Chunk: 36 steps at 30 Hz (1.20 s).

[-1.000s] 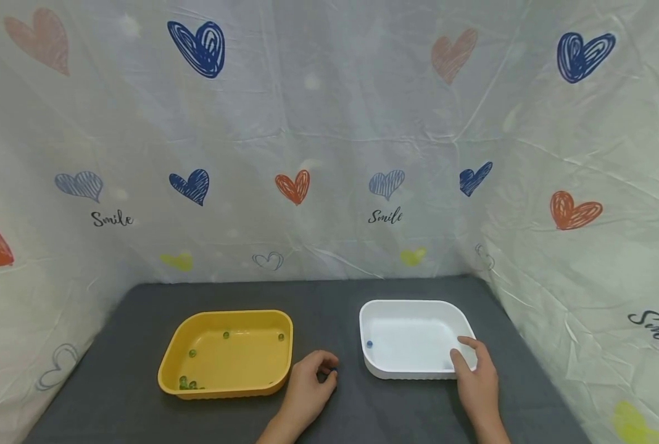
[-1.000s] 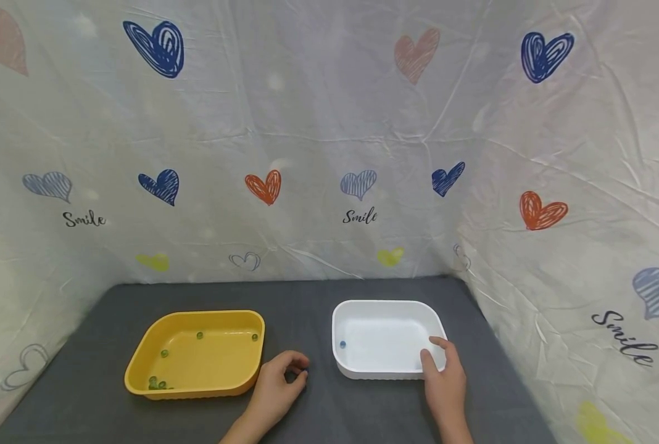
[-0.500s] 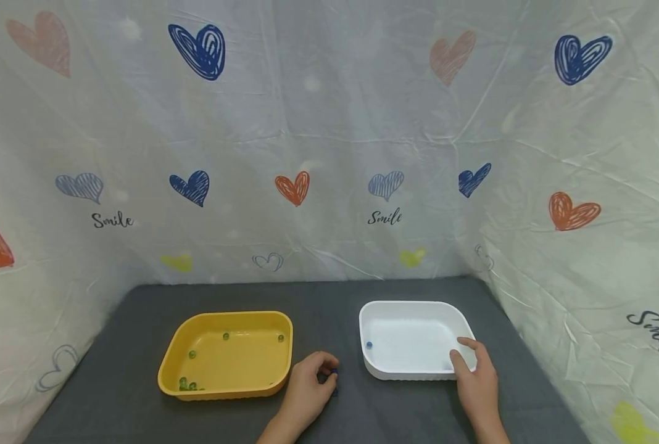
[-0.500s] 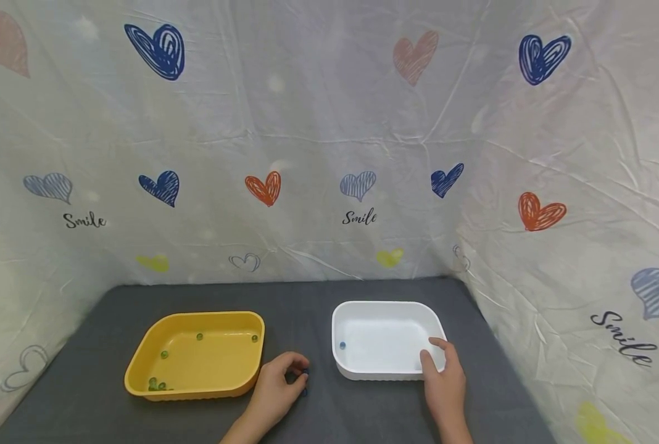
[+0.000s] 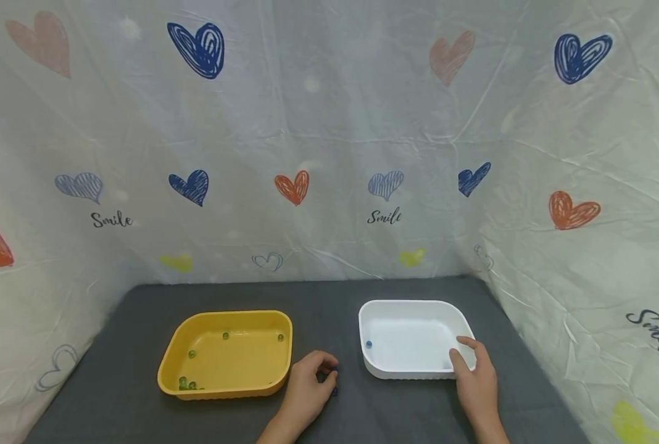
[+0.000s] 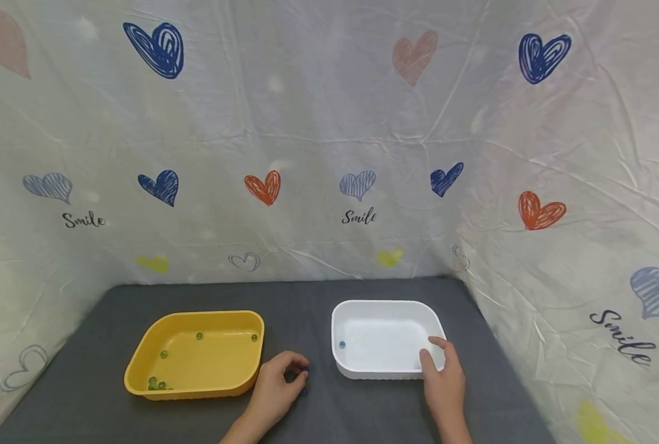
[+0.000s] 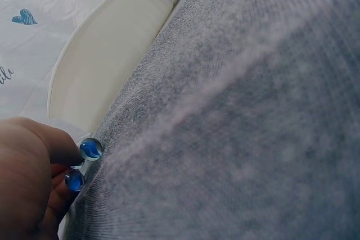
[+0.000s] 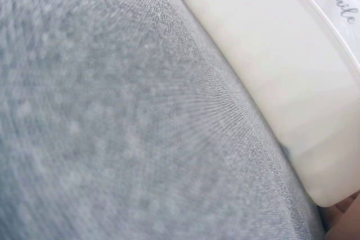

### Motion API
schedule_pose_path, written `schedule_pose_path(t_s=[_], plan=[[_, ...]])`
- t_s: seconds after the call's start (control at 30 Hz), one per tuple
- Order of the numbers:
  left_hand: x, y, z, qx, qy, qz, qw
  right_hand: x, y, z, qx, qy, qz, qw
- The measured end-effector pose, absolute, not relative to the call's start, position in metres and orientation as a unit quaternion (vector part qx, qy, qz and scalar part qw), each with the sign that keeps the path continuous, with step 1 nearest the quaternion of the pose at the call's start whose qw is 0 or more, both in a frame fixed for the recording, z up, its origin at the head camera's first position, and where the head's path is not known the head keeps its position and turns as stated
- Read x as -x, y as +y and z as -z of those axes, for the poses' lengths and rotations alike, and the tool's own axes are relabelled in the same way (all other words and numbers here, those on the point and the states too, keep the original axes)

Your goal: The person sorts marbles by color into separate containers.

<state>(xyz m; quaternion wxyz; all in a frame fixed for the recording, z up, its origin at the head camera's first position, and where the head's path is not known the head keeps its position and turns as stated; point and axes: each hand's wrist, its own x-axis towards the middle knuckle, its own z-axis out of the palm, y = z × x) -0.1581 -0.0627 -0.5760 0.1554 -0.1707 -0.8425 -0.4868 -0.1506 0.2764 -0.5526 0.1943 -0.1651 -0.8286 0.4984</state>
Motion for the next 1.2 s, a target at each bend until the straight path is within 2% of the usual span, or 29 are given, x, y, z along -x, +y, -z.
schedule_pose_path(t_s=[0.27,0.6,0.9,1.2], plan=[[0.16,-0.059,0.567,0.168,-0.835,0.493,0.177,0.151,0.276,0.554,0.156,-0.819,-0.509,0.215],[0.156,-0.043,0.545,0.151,-0.796,0.572,0.129,0.151,0.274,0.554,0.157,-0.823,-0.507,0.203],[0.163,-0.032,0.524,0.156,-0.774,0.604,0.108,0.153,0.275,0.552,0.146,-0.826,-0.504,0.205],[0.177,-0.001,0.498,0.203,-0.75,0.618,0.117,0.151,0.277,0.552,0.161,-0.828,-0.499,0.198]])
